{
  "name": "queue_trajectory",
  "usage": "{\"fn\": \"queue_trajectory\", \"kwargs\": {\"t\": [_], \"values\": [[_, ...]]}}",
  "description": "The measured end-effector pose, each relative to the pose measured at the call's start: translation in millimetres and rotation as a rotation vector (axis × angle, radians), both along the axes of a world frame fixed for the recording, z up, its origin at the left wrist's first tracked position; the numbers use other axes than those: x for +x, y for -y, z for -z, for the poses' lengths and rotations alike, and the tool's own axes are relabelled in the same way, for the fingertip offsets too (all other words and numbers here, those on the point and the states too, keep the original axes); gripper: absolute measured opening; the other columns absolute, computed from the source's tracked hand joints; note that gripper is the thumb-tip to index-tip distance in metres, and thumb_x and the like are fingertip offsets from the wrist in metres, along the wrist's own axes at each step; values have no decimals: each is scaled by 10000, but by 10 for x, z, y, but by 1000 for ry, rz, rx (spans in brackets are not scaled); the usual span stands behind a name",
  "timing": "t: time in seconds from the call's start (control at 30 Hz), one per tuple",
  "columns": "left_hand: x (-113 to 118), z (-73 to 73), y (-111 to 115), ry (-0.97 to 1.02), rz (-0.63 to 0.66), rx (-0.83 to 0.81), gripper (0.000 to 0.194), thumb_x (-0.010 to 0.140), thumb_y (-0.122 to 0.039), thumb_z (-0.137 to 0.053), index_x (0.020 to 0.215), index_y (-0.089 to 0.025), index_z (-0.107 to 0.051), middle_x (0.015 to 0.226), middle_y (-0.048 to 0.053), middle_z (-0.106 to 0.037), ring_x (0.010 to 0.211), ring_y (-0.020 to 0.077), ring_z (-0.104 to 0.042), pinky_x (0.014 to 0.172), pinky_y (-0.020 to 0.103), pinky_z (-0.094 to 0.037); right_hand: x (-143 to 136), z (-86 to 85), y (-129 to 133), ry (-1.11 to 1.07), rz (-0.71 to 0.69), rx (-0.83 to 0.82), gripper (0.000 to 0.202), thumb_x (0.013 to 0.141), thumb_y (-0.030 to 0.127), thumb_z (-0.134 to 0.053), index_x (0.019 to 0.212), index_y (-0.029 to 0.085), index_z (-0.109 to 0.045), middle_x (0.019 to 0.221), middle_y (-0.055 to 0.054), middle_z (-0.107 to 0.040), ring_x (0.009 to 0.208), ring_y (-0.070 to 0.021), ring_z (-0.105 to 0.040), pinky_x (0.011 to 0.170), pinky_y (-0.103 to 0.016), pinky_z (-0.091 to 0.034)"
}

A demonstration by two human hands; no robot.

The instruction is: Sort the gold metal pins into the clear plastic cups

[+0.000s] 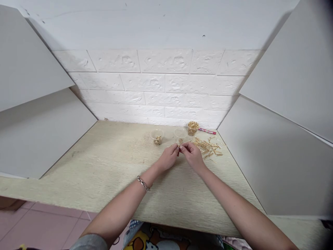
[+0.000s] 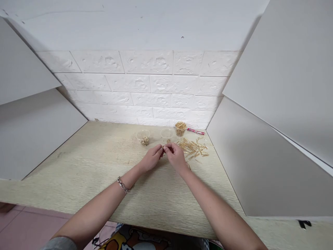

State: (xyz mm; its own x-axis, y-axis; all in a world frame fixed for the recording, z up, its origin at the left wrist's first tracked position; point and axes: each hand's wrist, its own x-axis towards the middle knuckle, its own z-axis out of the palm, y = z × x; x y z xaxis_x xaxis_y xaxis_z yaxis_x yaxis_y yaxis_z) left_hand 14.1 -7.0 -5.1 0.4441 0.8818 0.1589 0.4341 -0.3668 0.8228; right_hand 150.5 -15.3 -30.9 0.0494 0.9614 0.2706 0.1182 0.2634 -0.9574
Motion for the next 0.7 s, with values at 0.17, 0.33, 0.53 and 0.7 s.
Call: {"fn": "queue_trajectory", "kwargs": {"t": [0.17, 0.33, 0.53, 0.7], "values": [[-2, 2, 4, 6, 34, 27, 303, 877, -307, -273, 653, -175, -428, 595, -17, -472, 602, 113, -441, 586, 252, -347, -2, -44, 4, -123, -42, -47, 295, 718, 479, -590, 730, 189, -537, 674, -18, -583, 662, -161, -566, 672, -333, -507], [1, 4, 11, 9, 39, 33, 309, 882, -315, -269, 660, -175, -432, 592, -14, -471, 603, 114, -444, 583, 249, -350, 4, -91, 14, -145, -59, -52, 291, 710, 470, -605, 720, 190, -529, 671, -12, -571, 656, -154, -560, 672, -329, -506], [4, 10, 9, 37, 14, 5, 320, 879, -334, -271, 653, -177, -434, 591, -12, -478, 607, 116, -449, 589, 250, -358, 12, -57, 4, -113, -46, -38, 271, 722, 451, -598, 728, 185, -545, 674, -18, -586, 663, -156, -561, 675, -327, -501], [0, 13, 12, 17, 9, 9, 302, 872, -310, -283, 640, -181, -427, 578, -14, -470, 610, 121, -450, 602, 256, -355, 12, -28, -8, -44, -36, -17, 224, 734, 405, -585, 737, 182, -564, 665, -15, -586, 613, -142, -547, 642, -309, -489]]}}
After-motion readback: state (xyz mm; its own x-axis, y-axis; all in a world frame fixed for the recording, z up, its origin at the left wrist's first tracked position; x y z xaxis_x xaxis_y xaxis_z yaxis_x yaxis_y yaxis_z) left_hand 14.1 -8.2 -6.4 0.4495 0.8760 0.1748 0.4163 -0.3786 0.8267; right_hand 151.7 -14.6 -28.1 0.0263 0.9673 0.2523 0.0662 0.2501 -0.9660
